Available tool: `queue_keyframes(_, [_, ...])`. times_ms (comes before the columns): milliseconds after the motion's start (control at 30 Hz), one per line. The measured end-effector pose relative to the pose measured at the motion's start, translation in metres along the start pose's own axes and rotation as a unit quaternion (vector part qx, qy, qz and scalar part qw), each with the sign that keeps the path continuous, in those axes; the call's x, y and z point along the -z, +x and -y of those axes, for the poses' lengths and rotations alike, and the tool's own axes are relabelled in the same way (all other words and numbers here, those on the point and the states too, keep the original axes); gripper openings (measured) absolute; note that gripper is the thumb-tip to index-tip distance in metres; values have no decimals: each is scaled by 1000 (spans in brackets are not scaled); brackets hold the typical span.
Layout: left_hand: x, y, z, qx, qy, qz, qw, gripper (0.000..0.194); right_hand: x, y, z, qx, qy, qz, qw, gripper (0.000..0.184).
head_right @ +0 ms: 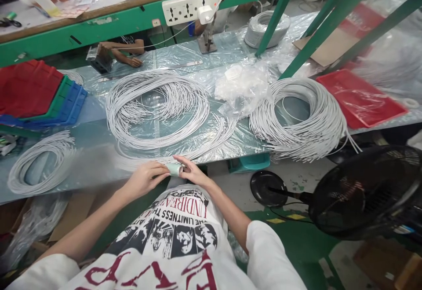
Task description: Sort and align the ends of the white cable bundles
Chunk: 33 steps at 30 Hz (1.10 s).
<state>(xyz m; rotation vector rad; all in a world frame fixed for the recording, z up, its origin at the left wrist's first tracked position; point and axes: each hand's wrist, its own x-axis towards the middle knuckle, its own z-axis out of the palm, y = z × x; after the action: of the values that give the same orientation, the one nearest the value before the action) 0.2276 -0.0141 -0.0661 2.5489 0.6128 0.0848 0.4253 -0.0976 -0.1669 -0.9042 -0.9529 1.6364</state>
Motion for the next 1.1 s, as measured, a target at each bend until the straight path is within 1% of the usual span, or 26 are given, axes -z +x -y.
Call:
queue_keyframes(33, [0,0,1,8,-5,-15,1000,20,-3,0,5,35,-61,30,997,68])
queue_keyframes(67, [-1,0,1,15,-8,-30,999,20,-5,0,10,58,-121,45,990,68])
queue_keyframes(133, [-1,0,0,29,-17,-46,998,20,-11,1,15,87,-213,33,973,66])
queue_keyframes(167, [0,-1,0,39,-25,-47,998,21,-15,2,14,95,-232,15,968,65])
queue_keyframes(200, [0,-1,0,51,-36,-43,997,22,-17,4,12,97,-231,-2,968,63])
queue_keyframes(233, [0,-2,2,68,-50,-35,996,23,-20,6,7,85,-205,-16,975,60])
queue_keyframes(300, [-1,-1,9,112,-90,-13,990,27,-22,12,-8,19,-111,-31,993,56])
queue_keyframes(367, [-6,4,26,164,-156,18,974,32,-21,18,-27,-72,-18,-27,997,55])
queue_keyframes(400, [-11,8,37,186,-192,33,963,34,-20,22,-38,-114,14,-24,993,54])
queue_keyframes(467, [-25,19,63,221,-251,58,941,38,-16,28,-60,-182,47,-21,982,51])
queue_keyframes(567, [-51,35,103,252,-280,73,923,41,-10,36,-88,-281,81,-48,955,49])
queue_keyframes(633, [-68,42,124,266,-293,82,915,42,-8,40,-101,-328,96,-70,937,51])
queue_keyframes(767, [-98,47,153,288,-293,72,909,40,-11,50,-115,-376,130,-92,913,60])
queue_keyframes(900, [-122,49,174,313,-277,52,907,32,-12,56,-119,-405,151,-108,895,56])
queue_keyframes(1000, [-134,52,180,308,-283,52,907,25,-8,53,-119,-418,146,-129,887,51])
queue_keyframes(1100, [-141,57,179,285,-314,69,903,22,-2,45,-118,-422,142,-149,883,48])
